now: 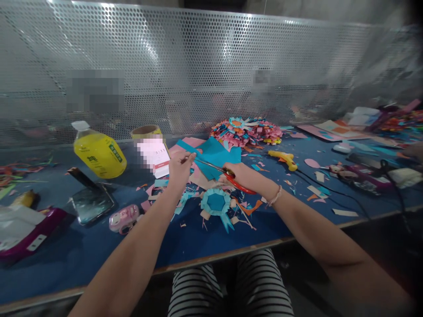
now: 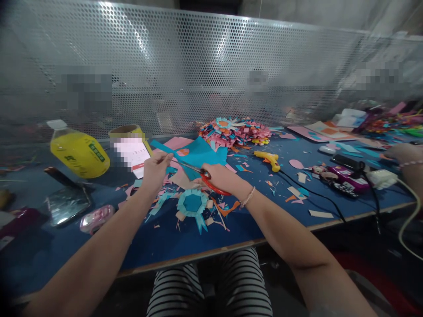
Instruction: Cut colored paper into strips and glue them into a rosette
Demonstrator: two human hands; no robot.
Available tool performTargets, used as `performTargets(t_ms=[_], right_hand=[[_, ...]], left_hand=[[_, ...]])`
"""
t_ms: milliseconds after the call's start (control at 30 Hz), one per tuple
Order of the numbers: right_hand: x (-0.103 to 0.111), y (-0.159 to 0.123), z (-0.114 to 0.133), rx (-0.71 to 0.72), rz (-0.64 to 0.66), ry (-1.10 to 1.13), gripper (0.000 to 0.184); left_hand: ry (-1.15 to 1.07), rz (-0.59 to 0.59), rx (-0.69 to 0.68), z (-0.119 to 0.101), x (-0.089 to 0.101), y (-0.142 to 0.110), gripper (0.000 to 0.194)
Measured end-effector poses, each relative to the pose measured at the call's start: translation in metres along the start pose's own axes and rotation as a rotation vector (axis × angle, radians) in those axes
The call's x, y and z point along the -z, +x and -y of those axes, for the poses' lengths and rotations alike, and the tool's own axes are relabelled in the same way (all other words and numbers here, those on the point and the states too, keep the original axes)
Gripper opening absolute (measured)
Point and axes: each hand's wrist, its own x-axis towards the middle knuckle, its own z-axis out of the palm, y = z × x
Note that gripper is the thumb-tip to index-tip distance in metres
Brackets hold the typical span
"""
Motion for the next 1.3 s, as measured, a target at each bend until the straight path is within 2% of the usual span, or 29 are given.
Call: performTargets(t_ms=[300, 533, 733, 933, 1300], right_hand=[[0.003, 0.000, 0.001, -0.021, 0.021, 0.033, 0.037], [0.001, 0.000, -0.003, -0.014, 0.007, 0.074, 0.039], [0.002, 0.000, -0.002, -0.045, 0.023, 0.034, 0.037], [-0.002, 0.001, -0.007, -0.005, 0.018, 0.019, 0.036], [-0.007, 0.004, -0.011, 0.021, 0.011, -0.021, 0.032]], left_hand=[[0.087, 0.005, -0.079, -0.001, 0.002, 0.001, 0.022], [0.142, 0.020, -0.124, 0.002, 0.006, 0.006, 0.015], [0.027, 0.041, -0.084, 0.011, 0.007, 0.009, 0.029], [-0.125, 0.031, 0.007, 0.013, 0.004, 0.008, 0.022], [-0.124, 0.053, 0.009, 0.007, 0.003, 0.007, 0.021]])
